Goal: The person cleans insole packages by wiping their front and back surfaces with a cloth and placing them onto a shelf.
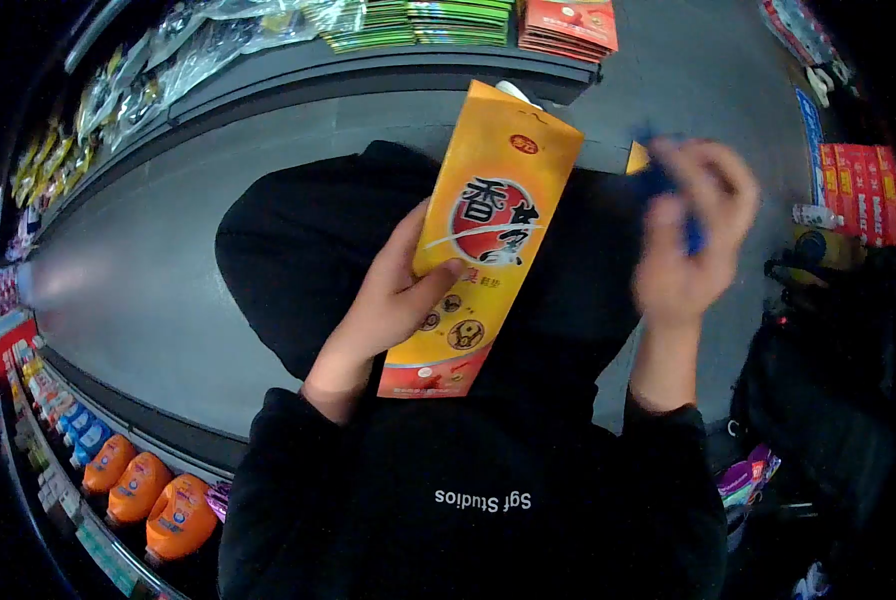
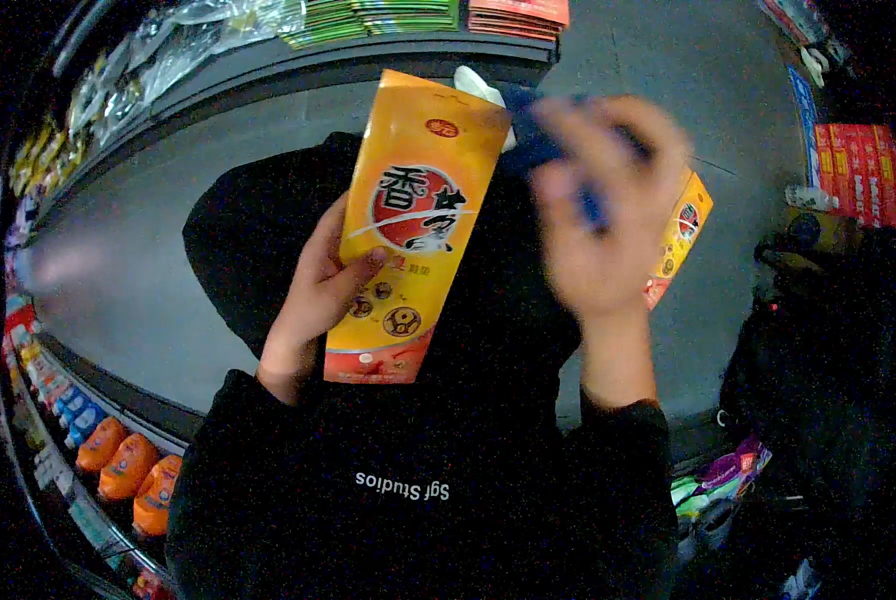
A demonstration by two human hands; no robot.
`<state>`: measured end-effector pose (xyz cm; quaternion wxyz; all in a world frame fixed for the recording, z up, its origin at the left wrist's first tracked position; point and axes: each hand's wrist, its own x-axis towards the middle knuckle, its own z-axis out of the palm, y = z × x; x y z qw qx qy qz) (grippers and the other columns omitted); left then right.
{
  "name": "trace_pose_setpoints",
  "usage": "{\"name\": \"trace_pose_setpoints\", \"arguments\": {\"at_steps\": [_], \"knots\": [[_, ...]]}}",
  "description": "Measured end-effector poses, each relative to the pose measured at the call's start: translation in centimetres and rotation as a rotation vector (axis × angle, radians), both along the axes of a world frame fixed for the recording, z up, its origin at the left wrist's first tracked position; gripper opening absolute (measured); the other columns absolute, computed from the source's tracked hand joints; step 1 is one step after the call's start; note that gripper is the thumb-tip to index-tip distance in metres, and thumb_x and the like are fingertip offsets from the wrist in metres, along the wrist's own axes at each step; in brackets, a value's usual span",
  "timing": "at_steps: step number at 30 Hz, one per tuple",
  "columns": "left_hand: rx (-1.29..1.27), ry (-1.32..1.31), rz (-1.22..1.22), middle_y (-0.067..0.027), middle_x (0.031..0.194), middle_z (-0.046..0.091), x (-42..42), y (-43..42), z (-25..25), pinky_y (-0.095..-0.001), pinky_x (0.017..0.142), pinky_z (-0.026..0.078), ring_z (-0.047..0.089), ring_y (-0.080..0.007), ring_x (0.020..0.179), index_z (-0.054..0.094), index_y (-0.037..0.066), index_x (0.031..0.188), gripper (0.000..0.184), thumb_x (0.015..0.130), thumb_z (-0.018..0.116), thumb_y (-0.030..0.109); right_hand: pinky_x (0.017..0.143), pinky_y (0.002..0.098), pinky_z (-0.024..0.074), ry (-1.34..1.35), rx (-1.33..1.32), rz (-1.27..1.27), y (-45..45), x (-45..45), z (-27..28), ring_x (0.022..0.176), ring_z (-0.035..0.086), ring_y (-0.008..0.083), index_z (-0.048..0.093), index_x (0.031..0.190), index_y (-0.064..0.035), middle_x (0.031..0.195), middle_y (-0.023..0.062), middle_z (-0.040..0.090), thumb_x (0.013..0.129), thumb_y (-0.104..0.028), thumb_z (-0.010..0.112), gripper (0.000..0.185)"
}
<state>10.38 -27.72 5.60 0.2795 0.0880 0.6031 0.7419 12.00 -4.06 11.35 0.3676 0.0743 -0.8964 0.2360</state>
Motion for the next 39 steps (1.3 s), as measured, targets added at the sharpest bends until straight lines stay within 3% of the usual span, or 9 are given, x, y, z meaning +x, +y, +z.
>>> {"name": "trace_pose_setpoints", "arguments": {"at_steps": [4,9,12,18,22,26,32,34,39], "knots": [[-0.138,0.055,-0.103,-0.0080,0.104,0.057,0.7,-0.6,-0.7,-0.0268,0.079,0.047,0.057,-0.0126,0.092,0.038,0.001,0.127,0.043,0.086,0.054,0.002,0.092,0.0436,0.0336,-0.238,0.214,0.446,-6.9,-0.5,-4.1,0.115,0.041,0.0279,0.063,0.104,-0.0242,0.132,0.0007,0.046,0.066,-0.018,0.068,0.039],[-0.234,0.130,-0.167,-0.0136,0.094,0.063,1.5,-0.1,0.2,-0.0266,0.068,0.049,0.062,-0.0151,0.083,0.041,-0.002,0.123,0.039,0.087,0.054,0.005,0.096,0.0523,0.0298,-0.198,0.359,0.120,-3.6,-4.9,-2.3,0.127,0.034,0.0294,0.062,0.092,-0.0161,0.129,0.0019,0.049,0.073,-0.019,0.066,0.020],[-0.215,0.168,-0.189,-0.0151,0.099,0.063,1.3,0.3,1.2,-0.0269,0.072,0.049,0.062,-0.0159,0.086,0.039,-0.004,0.126,0.043,0.087,0.054,0.005,0.098,0.0521,0.0294,-0.202,0.310,0.245,-5.0,-4.1,-2.2,0.126,0.036,0.0281,0.061,0.088,-0.0129,0.127,0.0024,0.051,0.074,-0.018,0.064,0.016],[-0.197,0.143,-0.277,-0.0149,0.103,0.062,1.2,0.2,1.6,-0.0263,0.077,0.049,0.061,-0.0157,0.091,0.038,-0.005,0.126,0.043,0.088,0.053,0.004,0.087,0.0408,0.0419,-0.103,0.279,0.199,-1.4,-6.8,-3.5,0.108,0.050,0.0285,0.063,0.090,-0.0101,0.104,0.0064,0.059,0.074,-0.019,0.064,0.018],[-0.146,0.072,-0.244,-0.0128,0.108,0.059,1.1,-0.2,1.3,-0.0269,0.082,0.047,0.059,-0.0146,0.096,0.039,-0.005,0.125,0.041,0.087,0.054,0.002,0.065,0.0246,0.0436,-0.270,-0.269,-0.130,1.7,-7.0,-1.1,0.074,0.057,0.0130,0.062,0.100,-0.0047,0.086,0.0073,0.064,0.090,-0.025,0.055,0.023],[-0.077,-0.050,-0.208,-0.0118,0.114,0.057,0.8,-0.4,1.6,-0.0293,0.088,0.045,0.057,-0.0167,0.101,0.038,-0.005,0.126,0.045,0.084,0.055,-0.002,0.072,0.0213,0.0434,-0.255,-0.757,0.017,4.1,-5.2,0.7,0.080,0.057,0.0105,0.062,0.104,-0.0040,0.088,0.0058,0.064,0.090,-0.026,0.053,0.027],[0.067,-0.019,-0.156,-0.0116,0.112,0.058,-0.6,-0.2,1.9,-0.0287,0.087,0.046,0.058,-0.0153,0.101,0.041,-0.003,0.122,0.046,0.079,0.060,-0.004,0.069,0.0277,0.0465,-0.473,-0.947,0.117,5.4,-3.4,1.5,0.076,0.059,0.0169,0.062,0.101,-0.0061,0.085,0.0060,0.064,0.087,-0.025,0.059,0.024],[0.085,-0.045,-0.138,-0.0107,0.109,0.060,-1.7,0.3,2.1,-0.0283,0.085,0.048,0.059,-0.0147,0.098,0.043,-0.003,0.120,0.046,0.078,0.061,-0.004,0.069,0.0224,0.0446,-0.534,-0.734,0.078,3.9,-2.9,0.9,0.078,0.055,0.0080,0.060,0.105,-0.0030,0.087,0.0025,0.062,0.088,-0.024,0.058,0.027],[0.005,-0.038,-0.176,-0.0096,0.099,0.064,-3.9,2.2,3.6,-0.0260,0.077,0.050,0.062,-0.0132,0.088,0.049,-0.002,0.116,0.037,0.085,0.062,0.013,0.069,0.0216,0.0443,-0.602,-0.765,0.391,0.8,-2.2,1.1,0.077,0.054,0.0081,0.059,0.102,-0.0034,0.083,0.0021,0.059,0.090,-0.018,0.056,0.019]]}}
